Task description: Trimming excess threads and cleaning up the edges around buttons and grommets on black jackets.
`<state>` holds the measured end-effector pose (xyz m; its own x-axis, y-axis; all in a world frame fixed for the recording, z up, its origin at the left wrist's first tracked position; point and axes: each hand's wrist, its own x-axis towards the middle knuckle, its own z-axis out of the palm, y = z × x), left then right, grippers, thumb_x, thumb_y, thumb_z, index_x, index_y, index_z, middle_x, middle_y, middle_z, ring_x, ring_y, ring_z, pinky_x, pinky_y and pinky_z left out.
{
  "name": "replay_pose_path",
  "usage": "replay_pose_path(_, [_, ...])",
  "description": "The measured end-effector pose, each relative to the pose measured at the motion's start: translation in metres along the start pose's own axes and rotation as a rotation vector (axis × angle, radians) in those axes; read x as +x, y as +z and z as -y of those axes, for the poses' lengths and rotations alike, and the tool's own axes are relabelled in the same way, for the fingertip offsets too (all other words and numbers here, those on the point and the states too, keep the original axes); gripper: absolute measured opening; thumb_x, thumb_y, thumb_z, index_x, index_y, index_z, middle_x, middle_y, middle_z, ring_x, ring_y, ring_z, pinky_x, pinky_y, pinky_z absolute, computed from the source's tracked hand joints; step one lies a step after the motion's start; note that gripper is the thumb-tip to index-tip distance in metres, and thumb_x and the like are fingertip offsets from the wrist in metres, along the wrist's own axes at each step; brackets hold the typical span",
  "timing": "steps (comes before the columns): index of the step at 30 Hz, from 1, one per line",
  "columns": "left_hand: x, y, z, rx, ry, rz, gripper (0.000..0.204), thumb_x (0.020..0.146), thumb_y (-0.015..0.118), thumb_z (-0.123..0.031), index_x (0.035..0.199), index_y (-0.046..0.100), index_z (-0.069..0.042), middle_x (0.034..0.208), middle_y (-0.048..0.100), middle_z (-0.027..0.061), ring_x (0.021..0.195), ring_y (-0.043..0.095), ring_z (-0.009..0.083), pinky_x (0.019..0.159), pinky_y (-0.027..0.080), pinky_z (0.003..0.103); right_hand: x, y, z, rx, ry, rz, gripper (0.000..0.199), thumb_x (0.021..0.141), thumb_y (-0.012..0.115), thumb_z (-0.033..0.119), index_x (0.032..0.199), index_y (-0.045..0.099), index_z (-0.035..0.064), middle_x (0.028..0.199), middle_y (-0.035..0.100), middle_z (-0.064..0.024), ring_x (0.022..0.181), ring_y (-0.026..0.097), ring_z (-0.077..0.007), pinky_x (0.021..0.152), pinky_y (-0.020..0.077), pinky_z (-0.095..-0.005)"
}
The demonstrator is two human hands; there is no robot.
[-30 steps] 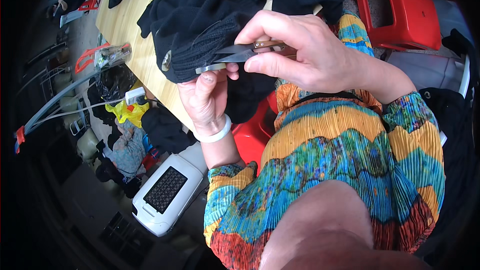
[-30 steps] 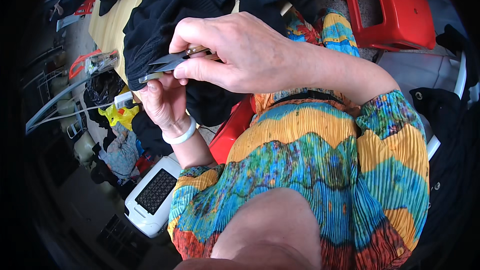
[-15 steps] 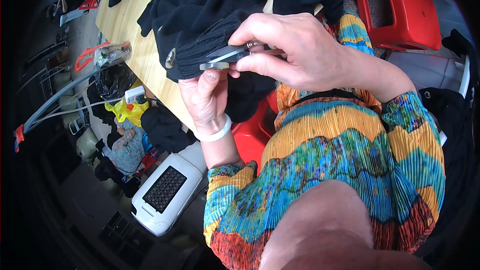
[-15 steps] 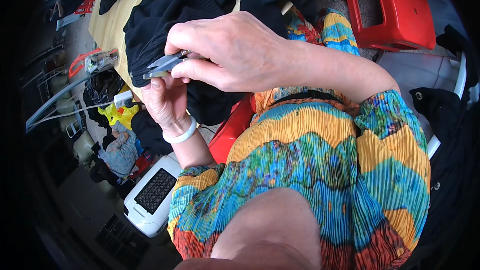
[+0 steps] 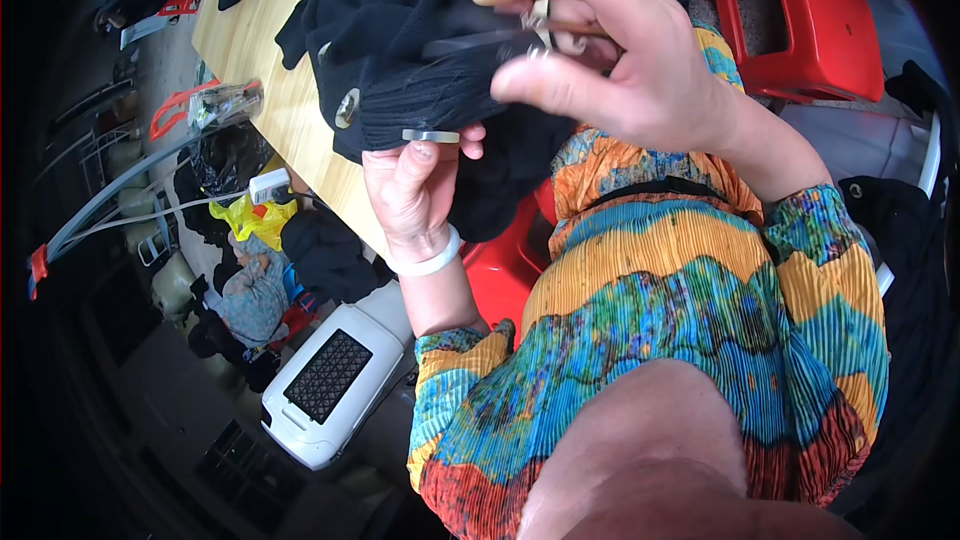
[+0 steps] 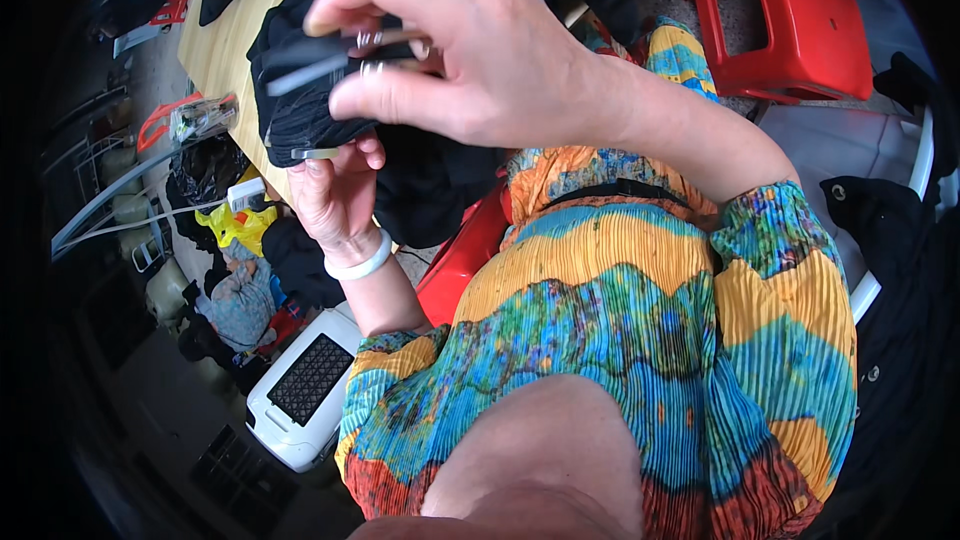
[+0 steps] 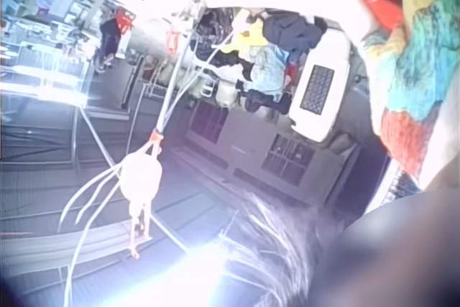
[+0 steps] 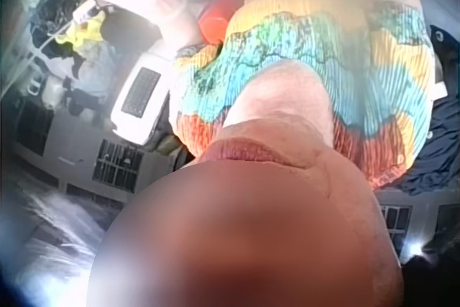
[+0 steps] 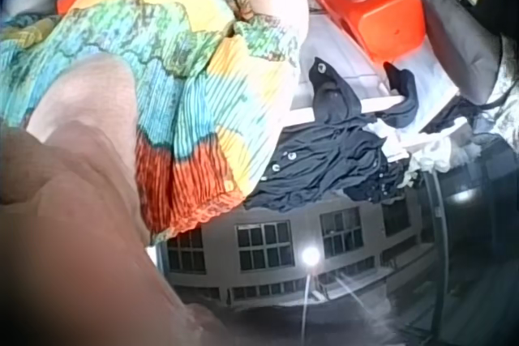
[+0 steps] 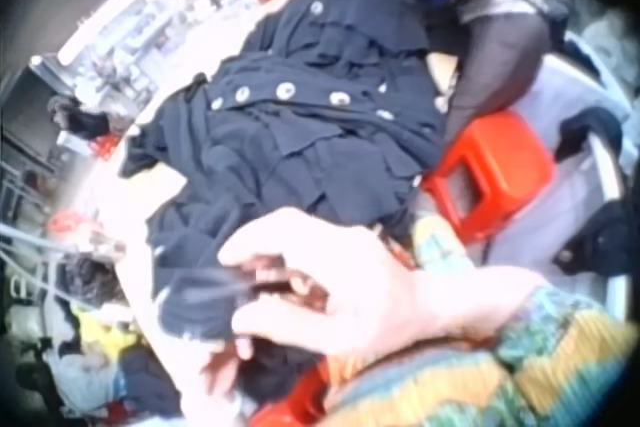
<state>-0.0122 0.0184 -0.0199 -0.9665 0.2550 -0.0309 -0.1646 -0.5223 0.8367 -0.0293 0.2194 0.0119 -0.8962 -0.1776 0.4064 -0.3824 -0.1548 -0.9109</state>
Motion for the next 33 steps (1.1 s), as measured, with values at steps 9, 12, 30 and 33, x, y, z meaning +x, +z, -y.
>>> replay_pose_path(9, [-0.003, -0.006, -0.006, -0.072, -0.076, 0.071, 0.041, 0.073, 0.057, -0.002, 0.112, 0.047, 0.008, 0.106, 0.055, 0.016, 0.1, 0.052, 0.0243, 0.092, 0.036, 0.035, 0.01, 0.004, -0.022, -0.309, -0.212, 0.216, 0.016, 0.071, 0.058, 0.004, 0.087, 0.056, 0.0051, 0.075, 0.058, -0.0079, 0.065, 0.058, -0.0231, 0.056, 0.0458, -0.0278])
replay_pose_path(12, [-0.004, -0.018, -0.003, -0.161, -0.056, 0.128, 0.04, 0.074, 0.053, -0.002, 0.113, 0.046, 0.008, 0.11, 0.054, 0.0162, 0.105, 0.051, 0.0261, 0.093, 0.036, 0.036, 0.02, -0.004, -0.034, -0.032, -0.112, 0.023, 0.018, 0.079, 0.058, 0.001, 0.096, 0.055, -0.0009, 0.087, 0.058, -0.0035, 0.08, 0.057, -0.0079, 0.071, 0.0458, -0.0197])
replay_pose_path(30, [-0.002, -0.034, -0.001, -0.21, -0.062, 0.182, 0.046, 0.072, 0.049, -0.003, 0.116, 0.042, 0.009, 0.115, 0.05, 0.0179, 0.108, 0.048, 0.0284, 0.095, 0.033, 0.038, 0.016, 0.001, -0.038, -0.103, -0.129, 0.03, 0.017, 0.074, 0.061, 0.004, 0.089, 0.054, 0.0, 0.072, 0.058, -0.0066, 0.067, 0.058, -0.0123, 0.063, 0.0471, -0.0245])
replay_pose_path(33, [-0.005, -0.034, -0.001, -0.245, -0.048, 0.185, 0.043, 0.072, 0.048, -0.001, 0.113, 0.044, 0.009, 0.114, 0.051, 0.0177, 0.108, 0.048, 0.0284, 0.095, 0.033, 0.038, 0.017, -0.007, -0.017, -0.167, -0.029, 0.083, 0.017, 0.077, 0.058, 0.003, 0.093, 0.052, 0.0029, 0.086, 0.057, -0.0048, 0.083, 0.056, -0.0101, 0.072, 0.0456, -0.0233])
